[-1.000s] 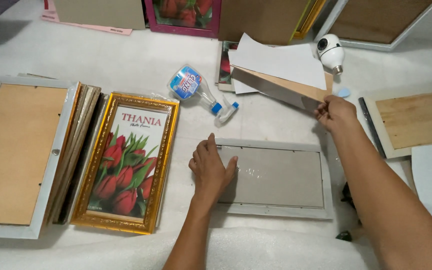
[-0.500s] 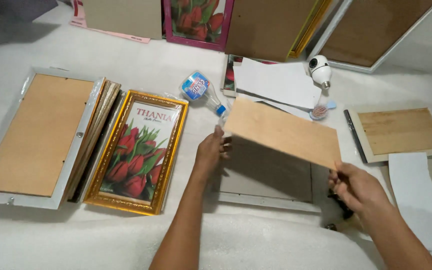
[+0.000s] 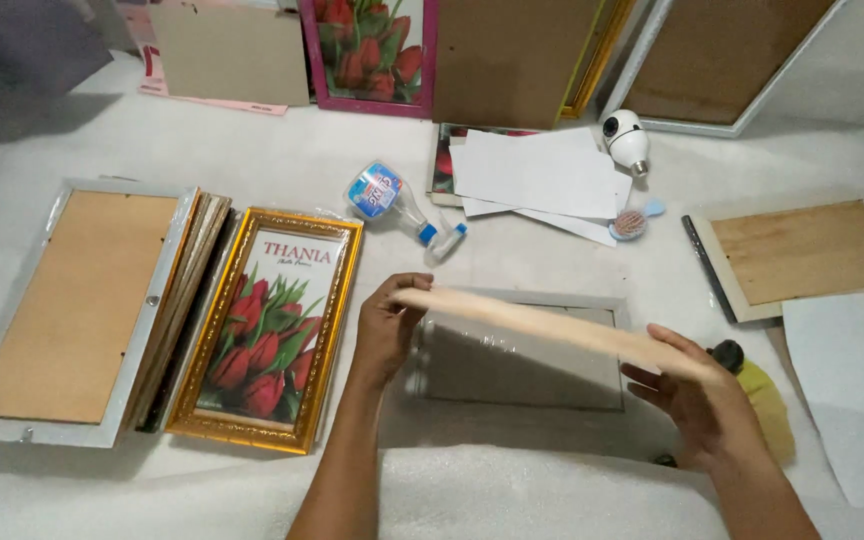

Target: The person wipes a picture frame with a cloth, then wraps clear plastic film around the frame on the table. They insert a wooden backing board into the frame, press it into place, flip the framed picture over, and set it with a stack of finished frames.

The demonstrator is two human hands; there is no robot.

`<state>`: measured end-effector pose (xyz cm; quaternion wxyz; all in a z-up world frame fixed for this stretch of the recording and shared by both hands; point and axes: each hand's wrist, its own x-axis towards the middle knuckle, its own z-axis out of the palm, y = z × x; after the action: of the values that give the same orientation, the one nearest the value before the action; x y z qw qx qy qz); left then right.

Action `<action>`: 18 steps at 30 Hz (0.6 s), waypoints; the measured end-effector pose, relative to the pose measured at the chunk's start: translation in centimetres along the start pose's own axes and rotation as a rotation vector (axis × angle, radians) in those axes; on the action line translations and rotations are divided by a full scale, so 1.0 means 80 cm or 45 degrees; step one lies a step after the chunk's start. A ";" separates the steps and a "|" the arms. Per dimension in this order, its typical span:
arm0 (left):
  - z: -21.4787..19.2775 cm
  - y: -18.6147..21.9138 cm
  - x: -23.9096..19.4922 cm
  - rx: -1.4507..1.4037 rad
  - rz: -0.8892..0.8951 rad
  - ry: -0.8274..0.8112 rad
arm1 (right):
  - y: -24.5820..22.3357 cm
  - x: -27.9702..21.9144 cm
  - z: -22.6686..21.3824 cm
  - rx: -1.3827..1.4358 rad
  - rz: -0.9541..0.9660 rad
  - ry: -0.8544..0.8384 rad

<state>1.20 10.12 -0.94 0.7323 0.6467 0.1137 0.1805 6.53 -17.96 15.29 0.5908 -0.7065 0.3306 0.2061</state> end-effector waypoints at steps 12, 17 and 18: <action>0.014 0.012 0.003 0.273 0.126 0.119 | 0.043 0.082 -0.035 -0.501 -0.183 -0.048; 0.010 0.010 0.000 0.243 -0.288 0.309 | 0.111 0.153 -0.058 -0.780 -0.471 -0.106; 0.011 0.020 0.000 0.416 -0.436 0.301 | 0.116 0.160 -0.057 -0.900 -0.447 -0.121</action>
<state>1.34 9.48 0.77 0.6198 0.7019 0.3341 0.1075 8.39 -26.04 1.11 0.3520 -0.9019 0.0857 0.2354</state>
